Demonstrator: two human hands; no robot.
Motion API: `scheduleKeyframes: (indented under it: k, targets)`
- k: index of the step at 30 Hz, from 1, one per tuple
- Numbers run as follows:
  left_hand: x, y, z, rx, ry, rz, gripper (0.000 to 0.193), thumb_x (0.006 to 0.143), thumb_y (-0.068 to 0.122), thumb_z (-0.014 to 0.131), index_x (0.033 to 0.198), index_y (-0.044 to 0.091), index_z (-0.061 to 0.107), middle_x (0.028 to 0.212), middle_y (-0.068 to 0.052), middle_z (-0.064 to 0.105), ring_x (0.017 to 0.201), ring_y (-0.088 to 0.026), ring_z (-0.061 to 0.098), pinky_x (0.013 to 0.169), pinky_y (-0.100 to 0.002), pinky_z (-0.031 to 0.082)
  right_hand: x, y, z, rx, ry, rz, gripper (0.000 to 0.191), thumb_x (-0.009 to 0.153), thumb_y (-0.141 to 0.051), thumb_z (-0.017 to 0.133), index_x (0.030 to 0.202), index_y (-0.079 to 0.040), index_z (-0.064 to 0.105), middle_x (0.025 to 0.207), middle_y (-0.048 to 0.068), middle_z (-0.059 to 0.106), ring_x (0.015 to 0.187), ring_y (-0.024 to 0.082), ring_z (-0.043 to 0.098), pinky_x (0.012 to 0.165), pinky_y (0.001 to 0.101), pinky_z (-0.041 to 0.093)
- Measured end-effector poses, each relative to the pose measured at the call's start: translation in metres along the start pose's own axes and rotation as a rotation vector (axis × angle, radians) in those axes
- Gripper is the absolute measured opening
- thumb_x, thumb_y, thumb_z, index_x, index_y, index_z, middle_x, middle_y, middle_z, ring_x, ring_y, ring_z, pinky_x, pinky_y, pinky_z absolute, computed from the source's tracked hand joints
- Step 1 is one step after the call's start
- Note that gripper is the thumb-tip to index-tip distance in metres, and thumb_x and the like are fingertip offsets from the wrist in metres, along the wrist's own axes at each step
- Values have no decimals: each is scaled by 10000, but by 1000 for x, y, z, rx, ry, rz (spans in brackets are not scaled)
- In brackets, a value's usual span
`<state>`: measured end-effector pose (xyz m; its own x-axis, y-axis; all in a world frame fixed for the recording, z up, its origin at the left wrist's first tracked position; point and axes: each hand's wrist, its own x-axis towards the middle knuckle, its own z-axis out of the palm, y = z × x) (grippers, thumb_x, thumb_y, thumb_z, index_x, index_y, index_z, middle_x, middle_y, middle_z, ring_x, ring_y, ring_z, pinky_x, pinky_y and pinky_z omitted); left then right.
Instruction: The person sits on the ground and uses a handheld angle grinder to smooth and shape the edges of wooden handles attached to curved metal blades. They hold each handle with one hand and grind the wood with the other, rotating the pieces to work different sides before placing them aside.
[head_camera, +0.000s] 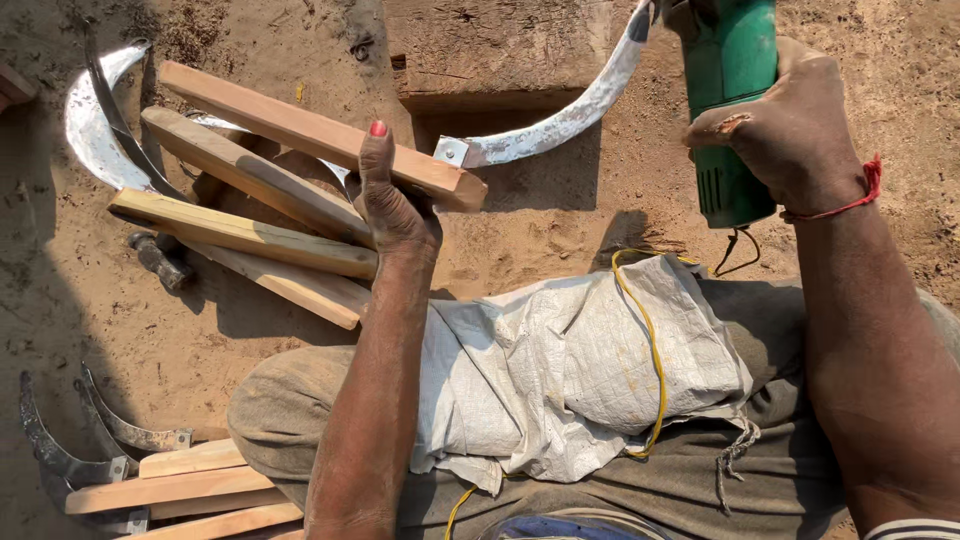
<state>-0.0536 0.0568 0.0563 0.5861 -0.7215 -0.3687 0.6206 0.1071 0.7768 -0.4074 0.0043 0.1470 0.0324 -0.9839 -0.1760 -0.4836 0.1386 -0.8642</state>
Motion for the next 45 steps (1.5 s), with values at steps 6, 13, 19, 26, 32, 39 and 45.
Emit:
scheduleKeyframes:
  k: [6,13,19,26,32,39,45]
  targets:
    - [22,70,-19,245,-83,312,821,739,332,885,1345,59,402,1120,-123,497,1033,-225,564,959,-398,554,-14,-8,-28,-76,64,-348,520,747,-78,854,1204,42,637,993,139,697,885,225,730,732,354,645]
    - [36,89,-24,310,-186,508,771,839,381,791,1384,28,376,1243,-107,443,1156,-209,556,1015,-388,591,-14,-19,-10,-145,-27,-276,466,688,-67,886,1094,29,678,966,134,717,860,201,733,738,351,622]
    - [28,86,-51,76,-156,405,802,843,338,881,1402,58,379,1104,-101,442,1027,-240,505,956,-436,532,-18,-25,8,-157,-81,-77,511,657,-151,843,1120,-23,668,946,68,699,854,164,699,746,335,590]
    - [63,60,-54,-22,-55,154,974,836,367,908,1495,-168,430,1169,-145,509,1113,-263,579,1015,-457,537,-10,-25,39,-288,-168,27,623,617,-174,859,1191,-22,672,988,104,713,872,189,687,769,357,579]
    - [94,29,-60,-34,23,398,1019,760,252,935,1522,24,298,1219,-118,520,1156,-255,540,1136,-477,480,-11,-45,67,-350,-232,37,708,606,-199,859,1256,-16,645,982,115,728,876,221,710,780,378,576]
    - [94,7,-59,139,-53,534,994,861,337,901,1555,51,250,1400,-133,515,1346,-211,473,1254,-427,367,-41,-90,110,-362,-326,-17,780,575,-210,878,1304,-64,641,1052,107,735,957,229,716,853,381,563]
    - [69,21,-32,205,-22,601,951,843,331,909,1521,-1,331,1332,-144,457,1278,-255,475,1203,-414,424,-48,-117,134,-281,-366,46,801,564,-210,852,1324,-92,631,1050,94,732,941,218,716,827,368,571]
